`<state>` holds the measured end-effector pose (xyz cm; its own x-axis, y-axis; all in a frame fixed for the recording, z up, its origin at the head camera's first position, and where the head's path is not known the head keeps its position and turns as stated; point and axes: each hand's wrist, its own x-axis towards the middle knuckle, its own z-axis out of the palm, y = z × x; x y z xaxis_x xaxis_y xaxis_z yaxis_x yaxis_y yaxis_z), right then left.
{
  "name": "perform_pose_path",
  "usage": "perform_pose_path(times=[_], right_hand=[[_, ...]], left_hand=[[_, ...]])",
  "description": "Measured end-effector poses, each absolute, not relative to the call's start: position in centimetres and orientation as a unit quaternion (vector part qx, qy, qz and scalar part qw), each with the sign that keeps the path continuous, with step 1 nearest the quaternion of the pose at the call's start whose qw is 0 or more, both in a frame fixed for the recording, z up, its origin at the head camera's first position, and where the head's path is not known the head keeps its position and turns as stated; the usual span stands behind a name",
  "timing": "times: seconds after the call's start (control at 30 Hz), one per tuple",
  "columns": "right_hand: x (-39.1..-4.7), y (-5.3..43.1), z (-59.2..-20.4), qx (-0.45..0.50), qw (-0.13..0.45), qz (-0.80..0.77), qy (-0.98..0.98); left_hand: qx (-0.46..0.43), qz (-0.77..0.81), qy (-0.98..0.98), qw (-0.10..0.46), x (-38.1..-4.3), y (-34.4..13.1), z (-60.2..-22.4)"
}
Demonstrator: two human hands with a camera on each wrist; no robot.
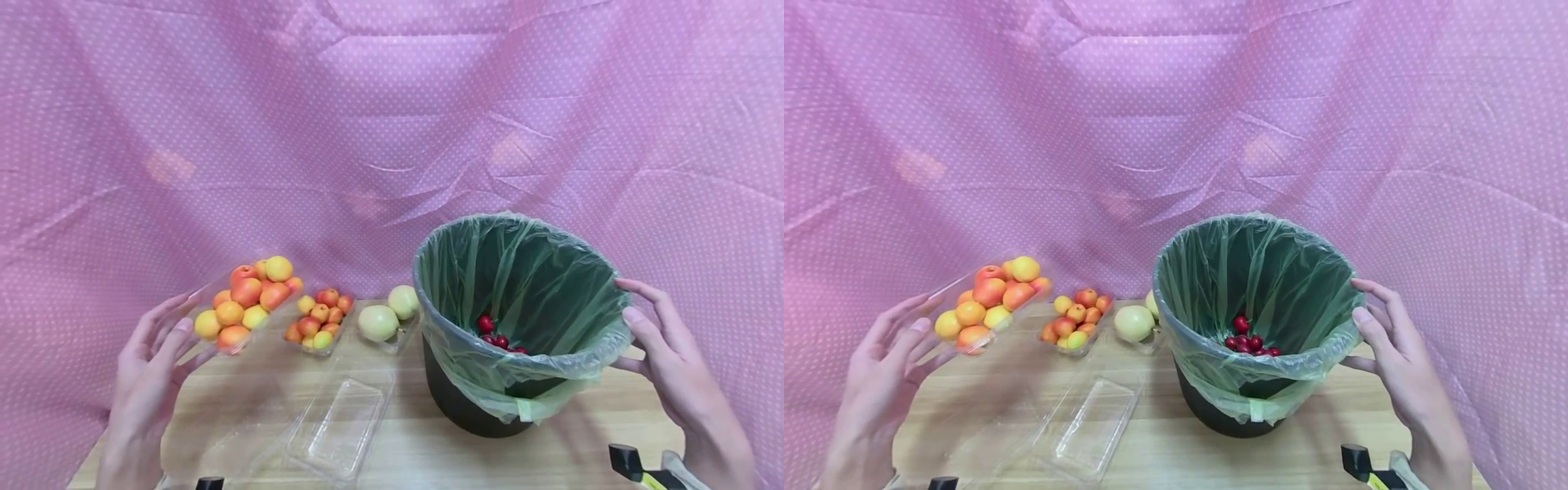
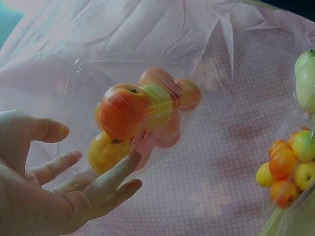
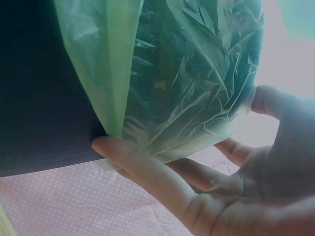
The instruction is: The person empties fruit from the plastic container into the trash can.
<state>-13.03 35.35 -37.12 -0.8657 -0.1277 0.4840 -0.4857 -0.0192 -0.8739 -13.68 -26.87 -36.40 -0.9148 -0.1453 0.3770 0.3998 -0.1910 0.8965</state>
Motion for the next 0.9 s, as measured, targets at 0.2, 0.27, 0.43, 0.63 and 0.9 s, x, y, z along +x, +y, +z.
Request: perform_pose_path(times=[0.2, 0.27, 0.43, 0.63, 0.9], right_hand=[[-12.9, 35.5, -37.4, 0.227, 0.133, 0.681, -0.684], [-12.8, 35.5, -37.5, 0.229, 0.132, 0.684, -0.68], [-12.7, 35.4, -37.4, 0.232, 0.13, 0.686, -0.678], [-12.8, 35.6, -37.4, 0.233, 0.129, 0.69, -0.673], [-13.0, 35.5, -37.4, 0.239, 0.125, 0.69, -0.672]], left_hand=[[-0.116, -0.763, -0.609, 0.182, -13.8, -25.9, -35.7], [-0.121, -0.764, -0.606, 0.184, -13.8, -25.5, -35.6], [-0.119, -0.764, -0.604, 0.194, -13.6, -24.4, -35.2], [-0.113, -0.765, -0.602, 0.201, -13.3, -23.4, -34.8], [-0.115, -0.761, -0.604, 0.207, -13.3, -22.3, -34.4]])
